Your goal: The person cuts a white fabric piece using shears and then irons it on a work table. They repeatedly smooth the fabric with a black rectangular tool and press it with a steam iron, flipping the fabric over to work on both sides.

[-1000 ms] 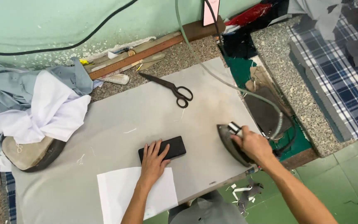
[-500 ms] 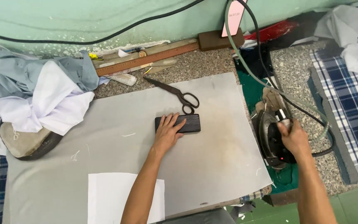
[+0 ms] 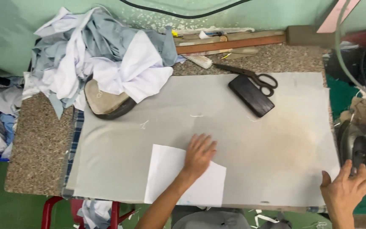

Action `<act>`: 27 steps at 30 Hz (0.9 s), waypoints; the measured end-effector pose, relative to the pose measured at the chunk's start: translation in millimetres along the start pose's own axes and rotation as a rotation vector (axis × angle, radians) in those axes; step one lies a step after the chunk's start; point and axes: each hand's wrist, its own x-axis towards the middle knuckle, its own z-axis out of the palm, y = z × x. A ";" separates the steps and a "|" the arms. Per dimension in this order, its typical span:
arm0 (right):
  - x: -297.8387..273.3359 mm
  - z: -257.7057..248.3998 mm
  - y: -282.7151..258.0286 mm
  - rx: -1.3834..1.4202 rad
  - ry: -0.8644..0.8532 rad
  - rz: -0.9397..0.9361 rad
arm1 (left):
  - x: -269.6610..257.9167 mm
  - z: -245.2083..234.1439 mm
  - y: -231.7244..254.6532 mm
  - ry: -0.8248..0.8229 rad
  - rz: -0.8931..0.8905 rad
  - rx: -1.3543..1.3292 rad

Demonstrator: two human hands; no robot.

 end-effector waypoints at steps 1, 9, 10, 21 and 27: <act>-5.6 -23.4 -17.2 0.133 -0.004 0.007 | -34.6 -14.6 -28.2 0.043 -0.086 0.075; -78.9 -175.0 -137.8 0.745 -0.316 0.183 | -145.6 -89.5 -128.6 -0.180 -0.620 0.059; -91.3 -181.7 -150.6 0.683 -0.324 0.203 | -136.7 -92.8 -126.4 -0.344 -0.804 0.030; -172.0 -255.4 -149.6 0.897 -0.526 0.332 | -130.4 -55.1 -48.5 -0.373 -0.781 -0.182; -183.2 -311.0 -110.8 1.469 -0.586 0.475 | -53.8 -76.1 132.1 -0.636 -0.753 -0.754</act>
